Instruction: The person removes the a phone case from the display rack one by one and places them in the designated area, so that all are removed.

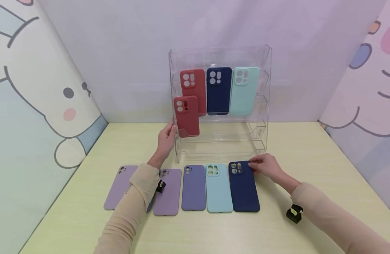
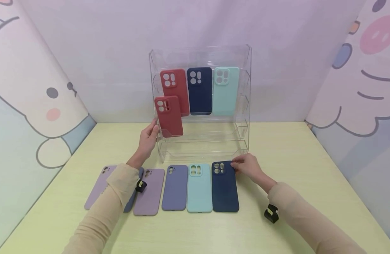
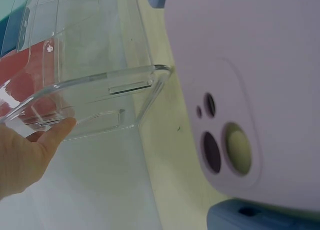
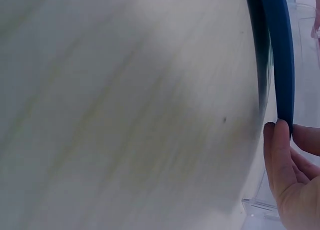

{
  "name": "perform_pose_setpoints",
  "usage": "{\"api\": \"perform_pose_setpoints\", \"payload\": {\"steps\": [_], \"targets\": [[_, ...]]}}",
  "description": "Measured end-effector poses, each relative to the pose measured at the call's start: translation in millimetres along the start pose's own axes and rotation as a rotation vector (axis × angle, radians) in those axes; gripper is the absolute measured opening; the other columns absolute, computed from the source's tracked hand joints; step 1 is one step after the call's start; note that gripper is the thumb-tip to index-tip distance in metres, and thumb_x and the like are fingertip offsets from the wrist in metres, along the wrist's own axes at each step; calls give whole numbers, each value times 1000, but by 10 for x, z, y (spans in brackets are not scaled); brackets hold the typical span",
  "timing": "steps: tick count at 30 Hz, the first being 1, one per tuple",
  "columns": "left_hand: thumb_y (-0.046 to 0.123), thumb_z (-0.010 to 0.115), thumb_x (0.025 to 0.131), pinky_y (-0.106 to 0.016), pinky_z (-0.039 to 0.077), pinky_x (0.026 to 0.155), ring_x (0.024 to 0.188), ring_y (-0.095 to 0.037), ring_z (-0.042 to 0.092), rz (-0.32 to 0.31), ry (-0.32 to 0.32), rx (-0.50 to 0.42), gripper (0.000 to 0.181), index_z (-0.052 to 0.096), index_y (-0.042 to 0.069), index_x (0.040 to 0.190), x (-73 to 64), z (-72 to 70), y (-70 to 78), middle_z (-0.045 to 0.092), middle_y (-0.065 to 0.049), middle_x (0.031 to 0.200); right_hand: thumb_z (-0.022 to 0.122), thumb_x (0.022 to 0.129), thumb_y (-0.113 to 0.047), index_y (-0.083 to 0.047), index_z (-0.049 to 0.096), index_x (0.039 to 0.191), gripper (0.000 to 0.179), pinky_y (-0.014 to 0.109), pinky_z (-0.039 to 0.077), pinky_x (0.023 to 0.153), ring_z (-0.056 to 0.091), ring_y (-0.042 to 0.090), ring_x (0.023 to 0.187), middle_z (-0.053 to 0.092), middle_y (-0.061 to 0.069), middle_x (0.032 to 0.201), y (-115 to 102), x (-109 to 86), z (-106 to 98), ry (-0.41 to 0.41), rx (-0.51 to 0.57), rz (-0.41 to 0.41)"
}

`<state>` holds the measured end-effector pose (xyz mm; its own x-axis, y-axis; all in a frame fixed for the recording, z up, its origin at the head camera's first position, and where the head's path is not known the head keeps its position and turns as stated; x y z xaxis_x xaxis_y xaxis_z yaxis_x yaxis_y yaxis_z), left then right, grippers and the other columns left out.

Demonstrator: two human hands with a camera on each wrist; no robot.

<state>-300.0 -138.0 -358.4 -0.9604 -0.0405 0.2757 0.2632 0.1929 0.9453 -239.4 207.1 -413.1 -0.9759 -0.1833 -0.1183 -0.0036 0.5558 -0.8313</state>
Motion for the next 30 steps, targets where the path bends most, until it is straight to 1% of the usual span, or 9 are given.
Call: {"api": "perform_pose_setpoints", "payload": {"steps": [7, 10, 13, 18, 20, 23, 27, 30], "targets": [[18, 39, 98, -27, 29, 104, 131, -13, 29, -16, -8, 10, 44, 31, 10, 141, 2, 15, 3, 34, -2, 143, 59, 84, 0, 15, 61, 101, 23, 29, 53, 58, 64, 18, 65, 66, 20, 86, 25, 6, 20, -12, -30, 8], [17, 39, 98, -27, 28, 104, 131, -13, 28, -20, -12, 0, 44, 31, 10, 141, 7, 11, -3, 34, -2, 143, 59, 85, -1, 15, 62, 100, 23, 30, 54, 59, 65, 20, 65, 66, 21, 85, 8, -7, 8, -7, -31, -11], [14, 38, 99, -28, 27, 105, 132, -16, 27, -22, -20, -16, 43, 31, 8, 141, 3, 10, 14, 33, -4, 143, 59, 85, -1, 16, 61, 101, 24, 30, 54, 60, 66, 23, 67, 66, 23, 86, -28, -29, -15, -2, -24, -36], [9, 37, 98, -30, 28, 104, 131, -21, 28, -35, -18, 1, 42, 30, 3, 140, -87, 10, 210, 33, -10, 143, 58, 87, -2, 18, 57, 106, 28, 31, 54, 64, 66, 25, 72, 64, 26, 93, -92, -64, -66, 0, 40, -46], [9, 37, 98, -30, 28, 104, 131, -21, 29, -30, -16, 9, 42, 30, 2, 140, -121, 12, 280, 33, -11, 142, 58, 87, -3, 18, 56, 107, 29, 31, 54, 64, 66, 24, 73, 63, 27, 94, -117, -71, -84, 1, 67, -53], [9, 37, 98, -30, 28, 104, 131, -21, 29, -24, -14, 2, 42, 31, 3, 140, -81, 5, 185, 33, -9, 142, 58, 88, -5, 17, 55, 110, 31, 30, 54, 65, 66, 24, 75, 63, 28, 96, -173, -86, -102, 4, 90, -77], [14, 38, 99, -30, 28, 104, 131, -17, 29, -16, -10, -1, 43, 32, 9, 140, -18, 0, 29, 34, -5, 142, 59, 89, -9, 15, 55, 113, 35, 34, 54, 67, 65, 27, 79, 62, 29, 98, -280, -99, -123, 14, 96, -121], [18, 39, 98, -29, 28, 104, 130, -15, 30, -5, -6, 9, 43, 32, 11, 140, -19, 1, 19, 36, -3, 142, 59, 89, -12, 13, 56, 114, 36, 38, 53, 69, 65, 29, 81, 62, 27, 98, -385, -86, -142, 35, 90, -157]]}}
Point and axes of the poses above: each hand's wrist, its own x-axis towards the middle knuckle, its own z-axis out of the palm, y = z × x, the point moved 5 cm from there along x, towards the middle knuckle
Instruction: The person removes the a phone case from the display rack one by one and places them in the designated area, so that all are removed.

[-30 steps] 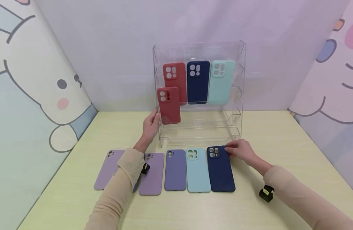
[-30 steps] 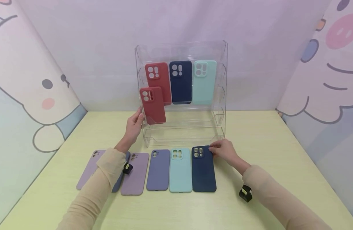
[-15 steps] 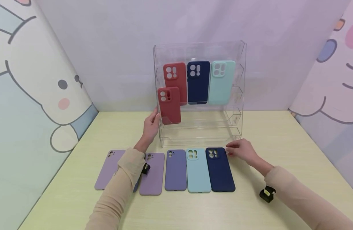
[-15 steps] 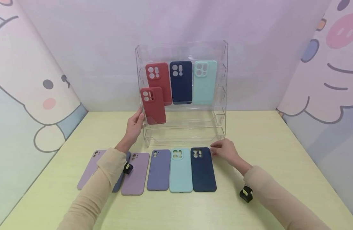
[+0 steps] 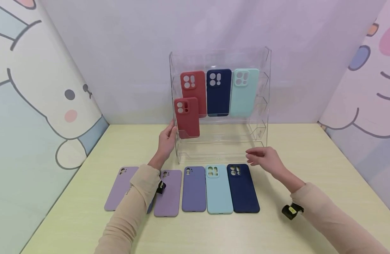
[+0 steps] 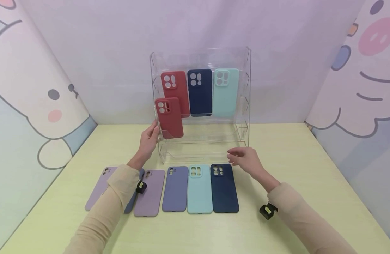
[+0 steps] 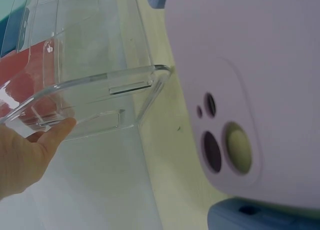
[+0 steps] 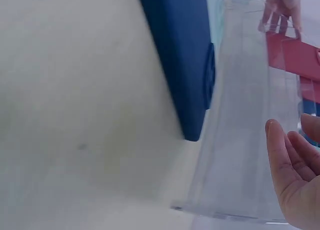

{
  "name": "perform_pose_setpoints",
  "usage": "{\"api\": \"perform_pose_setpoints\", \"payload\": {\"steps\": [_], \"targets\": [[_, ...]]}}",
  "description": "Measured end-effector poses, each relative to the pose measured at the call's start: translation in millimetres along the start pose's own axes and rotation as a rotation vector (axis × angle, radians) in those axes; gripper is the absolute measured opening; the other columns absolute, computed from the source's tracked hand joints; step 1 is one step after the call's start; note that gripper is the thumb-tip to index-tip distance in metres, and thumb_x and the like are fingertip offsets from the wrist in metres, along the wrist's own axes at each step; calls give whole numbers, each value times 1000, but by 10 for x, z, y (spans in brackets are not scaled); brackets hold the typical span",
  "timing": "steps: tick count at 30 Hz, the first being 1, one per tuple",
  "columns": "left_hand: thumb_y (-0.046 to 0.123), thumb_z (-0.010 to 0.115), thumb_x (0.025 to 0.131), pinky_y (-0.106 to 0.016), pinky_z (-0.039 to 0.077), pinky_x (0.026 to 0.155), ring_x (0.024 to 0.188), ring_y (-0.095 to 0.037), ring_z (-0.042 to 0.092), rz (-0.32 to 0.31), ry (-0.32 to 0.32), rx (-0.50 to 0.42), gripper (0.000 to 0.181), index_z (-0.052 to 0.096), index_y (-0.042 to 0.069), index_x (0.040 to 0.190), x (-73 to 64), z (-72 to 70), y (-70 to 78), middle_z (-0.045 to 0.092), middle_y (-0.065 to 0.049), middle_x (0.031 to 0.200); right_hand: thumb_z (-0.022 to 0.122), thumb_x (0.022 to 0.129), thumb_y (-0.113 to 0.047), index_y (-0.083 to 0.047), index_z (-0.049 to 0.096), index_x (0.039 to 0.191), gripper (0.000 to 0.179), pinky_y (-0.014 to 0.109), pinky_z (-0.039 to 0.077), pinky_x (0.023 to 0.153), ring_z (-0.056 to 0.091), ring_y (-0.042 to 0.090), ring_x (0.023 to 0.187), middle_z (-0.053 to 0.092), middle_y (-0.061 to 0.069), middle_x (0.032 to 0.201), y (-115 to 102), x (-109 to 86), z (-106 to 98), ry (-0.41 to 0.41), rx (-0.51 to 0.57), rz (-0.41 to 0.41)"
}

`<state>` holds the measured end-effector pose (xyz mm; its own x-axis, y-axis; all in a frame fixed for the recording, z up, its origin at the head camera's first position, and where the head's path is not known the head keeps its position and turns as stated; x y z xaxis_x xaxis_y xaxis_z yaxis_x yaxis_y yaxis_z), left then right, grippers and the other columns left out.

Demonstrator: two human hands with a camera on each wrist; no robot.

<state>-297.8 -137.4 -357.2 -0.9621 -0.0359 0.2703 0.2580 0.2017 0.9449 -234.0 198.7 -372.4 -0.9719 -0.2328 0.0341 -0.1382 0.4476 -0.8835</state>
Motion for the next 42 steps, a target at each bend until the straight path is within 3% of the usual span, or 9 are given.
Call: {"api": "perform_pose_setpoints", "payload": {"steps": [6, 13, 19, 25, 30, 42], "targets": [[17, 39, 98, -28, 30, 103, 130, -15, 31, 4, 7, 11, 43, 33, 9, 140, -6, -4, 10, 37, -4, 141, 62, 88, -16, 6, 59, 115, 35, 38, 53, 70, 64, 24, 83, 64, 21, 103, -184, 119, 9, 36, -18, -60], [17, 38, 99, -28, 29, 104, 131, -14, 29, -16, -13, -8, 44, 31, 10, 141, 1, 3, -7, 34, -3, 143, 64, 86, -20, 1, 58, 119, 39, 26, 53, 68, 64, 17, 83, 63, 18, 106, -388, 252, 14, 72, -17, -122], [15, 39, 98, -30, 27, 105, 132, -17, 27, -14, -13, -34, 43, 31, 9, 140, 14, 5, -30, 33, -4, 143, 65, 85, -23, -3, 58, 121, 41, 29, 53, 70, 64, 16, 83, 64, 14, 107, -544, 375, 39, 96, -12, -132], [17, 39, 98, -27, 29, 103, 131, -14, 29, -7, -2, 4, 43, 32, 10, 141, 3, 4, -12, 35, -3, 142, 65, 85, -29, -6, 59, 122, 44, 28, 52, 71, 63, 14, 85, 64, 11, 108, -701, 503, 83, 115, -13, -161], [16, 38, 99, -29, 28, 104, 131, -15, 28, 27, -9, 3, 43, 31, 9, 141, -4, 1, 2, 34, -3, 143, 65, 85, -31, -9, 58, 124, 45, 31, 52, 72, 63, 17, 87, 64, 9, 110, -828, 610, 133, 130, -5, -185], [15, 39, 99, -30, 29, 104, 131, -16, 28, 50, -8, -2, 43, 32, 8, 140, -15, 2, 0, 34, -4, 143, 67, 84, -24, -7, 58, 123, 43, 32, 51, 74, 62, 22, 90, 63, 13, 110, -1089, 847, 268, 151, 37, -223]]}}
Point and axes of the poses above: each hand's wrist, its own x-axis towards the middle knuckle, its own z-axis out of the palm, y = z × x, the point moved 5 cm from there along x, towards the middle knuckle
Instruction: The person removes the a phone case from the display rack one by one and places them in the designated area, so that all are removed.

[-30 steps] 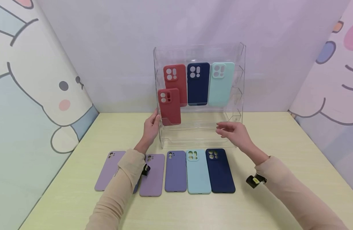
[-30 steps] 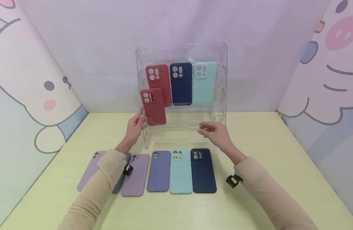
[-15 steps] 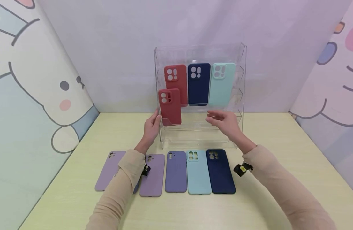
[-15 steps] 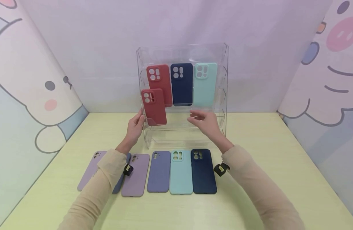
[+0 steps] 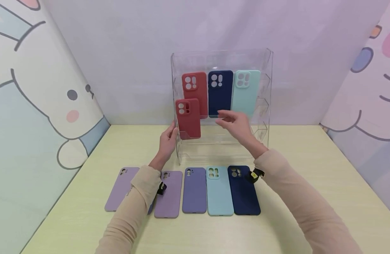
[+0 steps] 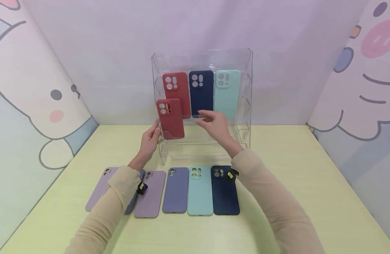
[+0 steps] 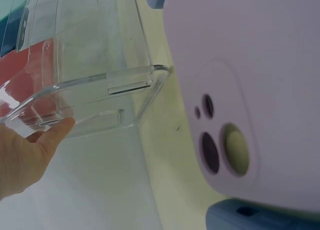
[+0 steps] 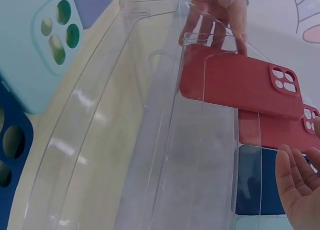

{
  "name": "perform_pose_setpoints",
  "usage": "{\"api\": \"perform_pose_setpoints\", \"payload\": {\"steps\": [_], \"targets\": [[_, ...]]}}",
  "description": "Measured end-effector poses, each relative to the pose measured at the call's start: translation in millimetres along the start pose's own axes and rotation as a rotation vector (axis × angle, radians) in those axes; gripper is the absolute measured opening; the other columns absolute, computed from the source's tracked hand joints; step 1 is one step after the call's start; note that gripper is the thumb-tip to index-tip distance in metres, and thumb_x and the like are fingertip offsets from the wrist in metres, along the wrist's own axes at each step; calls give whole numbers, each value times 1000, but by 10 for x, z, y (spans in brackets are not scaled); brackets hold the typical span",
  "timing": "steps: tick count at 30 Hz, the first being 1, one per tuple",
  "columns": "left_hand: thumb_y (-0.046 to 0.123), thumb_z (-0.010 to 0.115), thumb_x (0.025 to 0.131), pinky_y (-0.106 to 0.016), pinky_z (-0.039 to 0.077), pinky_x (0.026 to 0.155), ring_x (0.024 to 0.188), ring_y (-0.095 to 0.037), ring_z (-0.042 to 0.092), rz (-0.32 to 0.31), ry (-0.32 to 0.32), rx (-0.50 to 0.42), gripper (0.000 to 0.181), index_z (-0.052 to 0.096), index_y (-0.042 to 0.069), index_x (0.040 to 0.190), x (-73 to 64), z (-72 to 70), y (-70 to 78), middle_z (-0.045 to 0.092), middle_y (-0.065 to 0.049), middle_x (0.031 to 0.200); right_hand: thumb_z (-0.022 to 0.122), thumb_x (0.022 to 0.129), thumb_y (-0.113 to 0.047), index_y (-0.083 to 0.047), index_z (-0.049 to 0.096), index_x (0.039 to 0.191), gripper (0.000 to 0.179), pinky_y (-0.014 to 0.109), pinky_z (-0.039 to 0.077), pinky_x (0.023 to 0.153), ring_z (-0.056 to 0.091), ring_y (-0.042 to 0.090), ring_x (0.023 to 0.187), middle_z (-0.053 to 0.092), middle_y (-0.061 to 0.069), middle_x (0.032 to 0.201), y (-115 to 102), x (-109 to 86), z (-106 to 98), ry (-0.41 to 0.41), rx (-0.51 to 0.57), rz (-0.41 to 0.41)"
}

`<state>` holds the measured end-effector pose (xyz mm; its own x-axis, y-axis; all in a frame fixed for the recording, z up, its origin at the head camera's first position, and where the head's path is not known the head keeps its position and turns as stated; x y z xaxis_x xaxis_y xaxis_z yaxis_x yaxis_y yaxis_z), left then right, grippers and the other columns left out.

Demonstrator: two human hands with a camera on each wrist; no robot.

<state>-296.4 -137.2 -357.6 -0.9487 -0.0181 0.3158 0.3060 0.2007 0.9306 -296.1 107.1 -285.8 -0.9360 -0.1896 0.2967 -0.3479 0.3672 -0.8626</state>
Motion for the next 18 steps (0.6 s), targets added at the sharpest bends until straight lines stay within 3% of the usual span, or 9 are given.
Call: {"api": "perform_pose_setpoints", "payload": {"steps": [7, 14, 18], "targets": [[15, 40, 98, -30, 32, 102, 129, -14, 32, 7, 5, -28, 43, 33, 8, 140, -4, 4, 2, 34, -3, 142, 67, 83, -27, -7, 57, 124, 46, 33, 51, 76, 60, 20, 95, 62, 11, 113, -76, 111, 77, -3, 12, 5], [7, 39, 97, -32, 29, 104, 131, -20, 28, -12, -2, -35, 42, 31, 1, 138, -96, 10, 261, 32, -10, 142, 68, 82, -26, -9, 59, 122, 44, 33, 51, 76, 62, 19, 91, 64, 9, 109, -142, 273, 144, 23, -11, -17], [7, 39, 97, -28, 35, 99, 126, -22, 36, -8, 0, -26, 42, 32, 1, 138, -103, 8, 275, 33, -11, 141, 68, 83, -25, -8, 60, 121, 43, 33, 51, 75, 63, 19, 89, 64, 8, 107, -197, 357, 178, 29, -26, -40]]}}
Point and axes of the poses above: each hand's wrist, its own x-axis towards the middle knuckle, its own z-axis out of the palm, y = z × x, the point moved 5 cm from there along x, towards the middle knuckle
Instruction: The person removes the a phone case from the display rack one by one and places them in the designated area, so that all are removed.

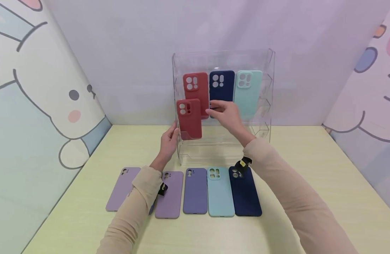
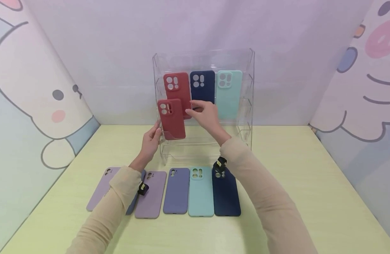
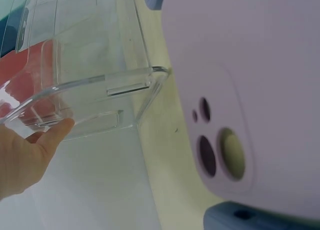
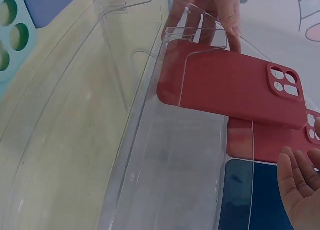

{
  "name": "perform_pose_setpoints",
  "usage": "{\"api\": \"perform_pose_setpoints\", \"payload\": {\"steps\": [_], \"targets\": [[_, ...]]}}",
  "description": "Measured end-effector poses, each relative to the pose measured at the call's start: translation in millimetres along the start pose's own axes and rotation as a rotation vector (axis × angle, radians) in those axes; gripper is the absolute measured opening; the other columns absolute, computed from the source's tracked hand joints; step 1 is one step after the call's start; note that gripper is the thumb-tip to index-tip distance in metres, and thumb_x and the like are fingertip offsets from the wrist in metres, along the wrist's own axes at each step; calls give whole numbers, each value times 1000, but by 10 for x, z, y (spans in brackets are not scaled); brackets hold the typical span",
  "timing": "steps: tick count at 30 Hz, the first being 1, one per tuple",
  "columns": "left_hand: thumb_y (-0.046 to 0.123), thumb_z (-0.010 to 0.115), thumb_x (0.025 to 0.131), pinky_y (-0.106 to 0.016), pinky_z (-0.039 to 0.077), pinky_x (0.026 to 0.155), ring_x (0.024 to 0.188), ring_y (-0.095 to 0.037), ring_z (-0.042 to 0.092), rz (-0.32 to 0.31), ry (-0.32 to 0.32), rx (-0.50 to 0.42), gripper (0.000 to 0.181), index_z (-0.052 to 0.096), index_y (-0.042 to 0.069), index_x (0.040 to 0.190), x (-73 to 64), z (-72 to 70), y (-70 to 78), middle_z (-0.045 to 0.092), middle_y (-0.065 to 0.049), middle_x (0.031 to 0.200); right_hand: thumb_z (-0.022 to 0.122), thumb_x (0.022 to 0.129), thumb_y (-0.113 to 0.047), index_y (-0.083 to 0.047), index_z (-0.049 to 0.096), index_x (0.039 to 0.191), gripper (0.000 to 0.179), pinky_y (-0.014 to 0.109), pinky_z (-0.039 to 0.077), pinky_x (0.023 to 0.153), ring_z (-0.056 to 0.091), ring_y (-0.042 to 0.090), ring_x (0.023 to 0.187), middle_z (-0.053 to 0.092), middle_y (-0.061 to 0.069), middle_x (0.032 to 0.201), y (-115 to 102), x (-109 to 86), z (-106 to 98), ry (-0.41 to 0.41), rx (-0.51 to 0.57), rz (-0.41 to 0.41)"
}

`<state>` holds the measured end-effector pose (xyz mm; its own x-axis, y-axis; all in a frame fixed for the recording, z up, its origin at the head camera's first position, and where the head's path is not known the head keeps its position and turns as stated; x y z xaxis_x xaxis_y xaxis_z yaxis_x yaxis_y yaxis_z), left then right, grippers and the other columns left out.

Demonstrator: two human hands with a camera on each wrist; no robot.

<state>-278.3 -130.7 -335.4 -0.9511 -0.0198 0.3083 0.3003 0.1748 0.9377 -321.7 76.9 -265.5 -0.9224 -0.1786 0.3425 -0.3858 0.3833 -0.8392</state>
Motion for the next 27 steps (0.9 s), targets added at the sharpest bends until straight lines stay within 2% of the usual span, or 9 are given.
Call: {"api": "perform_pose_setpoints", "payload": {"steps": [3, 5, 8, 11, 14, 18, 25, 27], "targets": [[7, 39, 98, -22, 40, 83, 109, -25, 46, -12, 1, -2, 42, 32, 3, 139, 1, 2, -5, 34, -11, 141, 68, 83, -26, -9, 60, 121, 43, 33, 52, 74, 63, 19, 89, 65, 8, 107, -33, 44, 27, 2, 6, 1], [7, 39, 98, -22, 40, 80, 107, -24, 46, -16, 2, -3, 42, 32, 3, 139, 0, 2, -8, 34, -10, 141, 68, 83, -26, -9, 60, 122, 43, 33, 52, 74, 63, 19, 89, 64, 7, 109, -48, 68, 50, -1, 16, 7], [7, 39, 98, -26, 41, 90, 114, -25, 45, -10, 5, 2, 42, 32, 2, 139, -6, 1, -1, 34, -11, 141, 67, 83, -26, -10, 59, 123, 44, 33, 51, 76, 62, 18, 91, 63, 6, 112, -64, 108, 87, -9, 32, 21], [6, 39, 97, -33, 34, 100, 126, -25, 36, 1, 9, 10, 42, 32, 0, 138, -11, 0, 10, 34, -12, 141, 67, 83, -24, -9, 58, 124, 44, 33, 51, 78, 62, 18, 93, 63, 7, 112, -82, 152, 128, -15, 45, 28], [6, 40, 97, -35, 33, 102, 128, -23, 33, 7, 12, 17, 41, 33, 0, 138, -7, 2, 9, 34, -13, 140, 67, 84, -22, -9, 58, 124, 43, 33, 50, 80, 62, 17, 93, 64, 8, 109, -100, 191, 173, -18, 49, 31], [5, 39, 97, -35, 33, 101, 128, -24, 34, 12, 9, 24, 42, 32, 0, 138, 12, 4, -11, 34, -13, 140, 66, 84, -22, -10, 58, 124, 43, 33, 52, 76, 62, 16, 92, 64, 7, 109, -115, 222, 235, -21, 53, 37], [13, 41, 97, -32, 32, 102, 128, -17, 34, 9, 17, 5, 43, 34, 8, 139, 105, -19, -279, 35, -5, 141, 65, 85, -20, -10, 58, 124, 41, 31, 52, 75, 63, 16, 92, 64, 7, 109, -119, 236, 321, -28, 68, 42], [15, 41, 97, -30, 33, 101, 128, -16, 34, 9, 22, 20, 43, 34, 8, 139, 110, -18, -305, 36, -5, 141, 64, 86, -19, -10, 58, 123, 39, 31, 53, 75, 63, 16, 91, 65, 7, 107, -121, 235, 325, -20, 62, 44]]}}
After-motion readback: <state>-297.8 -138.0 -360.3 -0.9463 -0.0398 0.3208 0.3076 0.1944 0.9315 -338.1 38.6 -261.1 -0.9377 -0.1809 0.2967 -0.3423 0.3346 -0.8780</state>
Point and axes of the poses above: each hand's wrist, its own x-axis towards the middle knuckle, its own z-axis out of the palm, y = z × x, the point moved 5 cm from there along x, towards the middle knuckle
